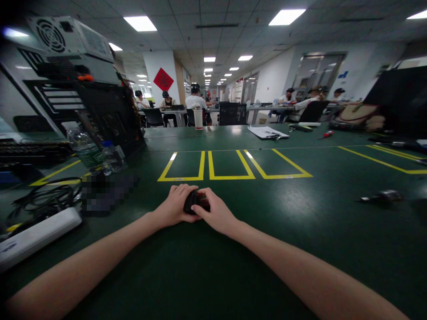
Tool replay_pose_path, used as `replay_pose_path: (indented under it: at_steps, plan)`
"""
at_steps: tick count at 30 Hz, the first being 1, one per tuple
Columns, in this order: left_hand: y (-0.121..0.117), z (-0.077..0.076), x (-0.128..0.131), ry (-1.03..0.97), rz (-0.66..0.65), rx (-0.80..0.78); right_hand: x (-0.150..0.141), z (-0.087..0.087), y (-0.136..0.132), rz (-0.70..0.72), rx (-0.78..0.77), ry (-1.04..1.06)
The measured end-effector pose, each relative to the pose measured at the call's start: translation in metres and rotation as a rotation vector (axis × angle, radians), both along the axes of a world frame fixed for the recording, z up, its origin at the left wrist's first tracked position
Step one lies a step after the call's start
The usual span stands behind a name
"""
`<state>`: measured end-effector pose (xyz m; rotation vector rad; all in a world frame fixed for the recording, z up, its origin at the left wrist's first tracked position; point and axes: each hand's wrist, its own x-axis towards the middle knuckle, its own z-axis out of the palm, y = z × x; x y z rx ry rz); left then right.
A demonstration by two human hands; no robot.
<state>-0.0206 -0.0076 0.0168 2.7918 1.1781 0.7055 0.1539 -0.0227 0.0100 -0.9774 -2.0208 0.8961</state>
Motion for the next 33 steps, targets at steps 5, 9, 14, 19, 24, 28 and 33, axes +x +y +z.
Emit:
replay_pose_path:
  at_steps: [5, 9, 14, 19, 24, 28, 33]
  plan:
    - [-0.0005, 0.0003, -0.0009, 0.003, -0.001, -0.028, 0.0034, -0.0011, -0.0017, 0.033, 0.079, -0.088]
    - [-0.001, 0.0001, -0.002, 0.007, -0.009, -0.019, 0.0063, -0.0009, -0.0023, 0.044, 0.137, -0.081]
    - [-0.0012, 0.0002, -0.0019, 0.004, -0.025, -0.001, 0.0044, 0.0007, -0.0004, 0.038, 0.131, -0.04]
    - [-0.0012, 0.0011, -0.0009, -0.001, -0.026, -0.003, 0.0026, 0.0002, -0.0008, 0.023, 0.073, -0.038]
    - [-0.0023, 0.0025, -0.0012, 0.004, -0.017, -0.015, 0.0053, -0.0009, -0.0015, 0.043, 0.113, -0.09]
    - [-0.0011, 0.0009, -0.0017, 0.007, -0.017, -0.007, 0.0065, 0.0004, -0.0009, 0.034, 0.165, -0.089]
    - [0.0012, -0.0006, -0.0005, 0.004, -0.018, 0.023, 0.0033, -0.0018, 0.0022, 0.003, 0.137, -0.012]
